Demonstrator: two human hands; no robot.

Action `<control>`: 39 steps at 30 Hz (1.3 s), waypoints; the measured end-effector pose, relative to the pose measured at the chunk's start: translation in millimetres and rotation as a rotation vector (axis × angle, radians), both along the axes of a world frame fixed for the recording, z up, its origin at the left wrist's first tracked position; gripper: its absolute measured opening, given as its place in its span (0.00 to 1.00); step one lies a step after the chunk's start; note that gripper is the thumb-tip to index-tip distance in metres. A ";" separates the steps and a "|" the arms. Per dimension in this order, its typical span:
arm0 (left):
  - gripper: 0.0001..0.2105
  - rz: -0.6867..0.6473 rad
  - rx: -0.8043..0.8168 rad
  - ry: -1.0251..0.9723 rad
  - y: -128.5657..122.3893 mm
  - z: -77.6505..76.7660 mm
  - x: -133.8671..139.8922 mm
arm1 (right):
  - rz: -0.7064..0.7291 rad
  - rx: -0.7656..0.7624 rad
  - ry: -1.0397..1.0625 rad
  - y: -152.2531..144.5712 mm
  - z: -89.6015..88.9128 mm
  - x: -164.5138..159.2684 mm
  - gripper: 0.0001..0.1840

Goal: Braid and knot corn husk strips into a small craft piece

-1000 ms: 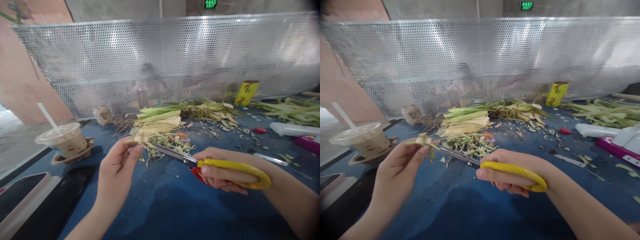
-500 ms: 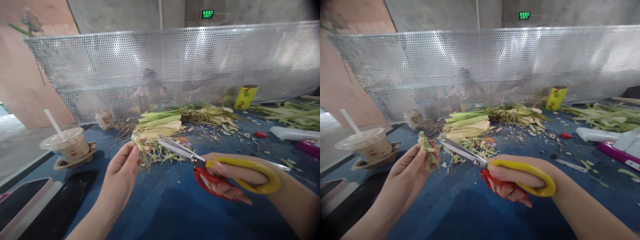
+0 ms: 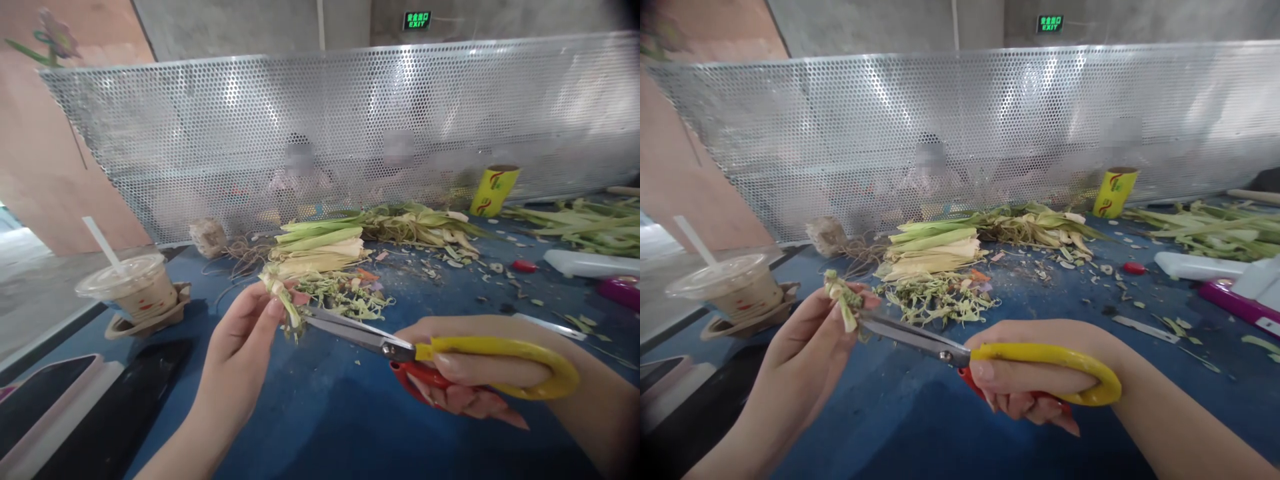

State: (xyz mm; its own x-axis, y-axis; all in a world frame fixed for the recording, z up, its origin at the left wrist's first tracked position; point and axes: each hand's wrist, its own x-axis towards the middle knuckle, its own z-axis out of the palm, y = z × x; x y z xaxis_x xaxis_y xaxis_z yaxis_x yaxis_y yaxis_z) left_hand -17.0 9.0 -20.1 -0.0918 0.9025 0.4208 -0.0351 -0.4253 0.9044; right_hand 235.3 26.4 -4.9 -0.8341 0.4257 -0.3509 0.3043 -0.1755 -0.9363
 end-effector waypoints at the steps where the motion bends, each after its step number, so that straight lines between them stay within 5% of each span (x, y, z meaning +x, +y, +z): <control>1: 0.05 0.005 -0.002 -0.009 0.5 -0.2 -0.2 | -0.008 0.026 -0.017 -0.9 1.8 -0.4 0.27; 10: 0.06 0.064 -0.007 -0.053 -0.2 2.6 0.9 | -0.105 -0.024 -0.061 -3.9 9.2 3.1 0.30; 39: 0.04 0.082 0.041 0.040 -3.8 -0.6 0.7 | -0.028 0.059 0.010 -2.5 4.8 -0.2 0.27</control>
State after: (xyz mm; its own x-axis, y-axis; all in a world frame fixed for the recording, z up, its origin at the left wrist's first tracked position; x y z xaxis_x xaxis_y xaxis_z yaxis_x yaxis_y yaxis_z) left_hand -16.3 5.3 -20.8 -0.1469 0.8746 0.4621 0.0377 -0.4619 0.8861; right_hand 235.1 23.9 -0.1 -0.8246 0.4688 -0.3165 0.2908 -0.1286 -0.9481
